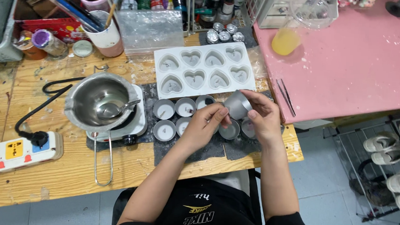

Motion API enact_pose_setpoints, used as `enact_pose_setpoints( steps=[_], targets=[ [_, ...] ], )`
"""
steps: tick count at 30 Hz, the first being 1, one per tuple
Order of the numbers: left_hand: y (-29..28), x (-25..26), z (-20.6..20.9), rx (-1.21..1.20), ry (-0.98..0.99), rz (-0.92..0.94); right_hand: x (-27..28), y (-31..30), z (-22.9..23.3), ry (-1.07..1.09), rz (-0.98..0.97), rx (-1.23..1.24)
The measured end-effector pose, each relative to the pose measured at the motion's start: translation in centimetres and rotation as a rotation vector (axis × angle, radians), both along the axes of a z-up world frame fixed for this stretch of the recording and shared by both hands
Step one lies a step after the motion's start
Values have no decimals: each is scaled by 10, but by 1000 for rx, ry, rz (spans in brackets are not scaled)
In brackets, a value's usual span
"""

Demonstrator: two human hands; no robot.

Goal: The person arranges small metal candle cups on the work mat, places wicks into the cups, and stirs melted wax in a melting pot on a hot plate. They use tweezers to handle wicks and a spoon to stir the wax while preparing candles.

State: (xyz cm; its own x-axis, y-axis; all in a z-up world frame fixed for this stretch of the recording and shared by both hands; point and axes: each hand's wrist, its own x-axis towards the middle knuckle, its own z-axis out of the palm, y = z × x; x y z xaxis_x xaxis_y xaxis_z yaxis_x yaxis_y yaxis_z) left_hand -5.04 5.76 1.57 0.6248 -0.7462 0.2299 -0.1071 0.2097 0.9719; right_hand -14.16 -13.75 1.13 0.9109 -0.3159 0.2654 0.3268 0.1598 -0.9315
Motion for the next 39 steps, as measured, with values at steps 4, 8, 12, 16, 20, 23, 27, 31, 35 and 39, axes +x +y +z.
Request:
enact_pose_setpoints(
  steps=[4,8,12,16,20,23,27,31,35,39],
  targets=[
    [7,-2,2,-150,132,44,0,3,1,-70,-10,22],
    [42,-1,44,-212,106,132,-4,6,12,-123,-46,58],
    [99,-9,115,275,-410,601,-2,-5,15,-145,-77,5],
    [140,-10,139,451,-435,837,0,-6,29,-103,-45,50],
    [161,3,125,779,-532,1085,2,-5,35,-92,6,78],
    [162,7,116,760,-842,1139,4,-5,35,-81,20,110],
    [139,-10,129,498,-823,1015,3,-9,25,-56,14,202],
    [83,-24,107,320,-635,693,3,-3,27,-48,32,226],
    [44,-16,87,272,-572,464,2,13,40,-7,81,77],
    [30,-5,60,271,-647,452,-9,14,39,126,86,-75]
  ],
)
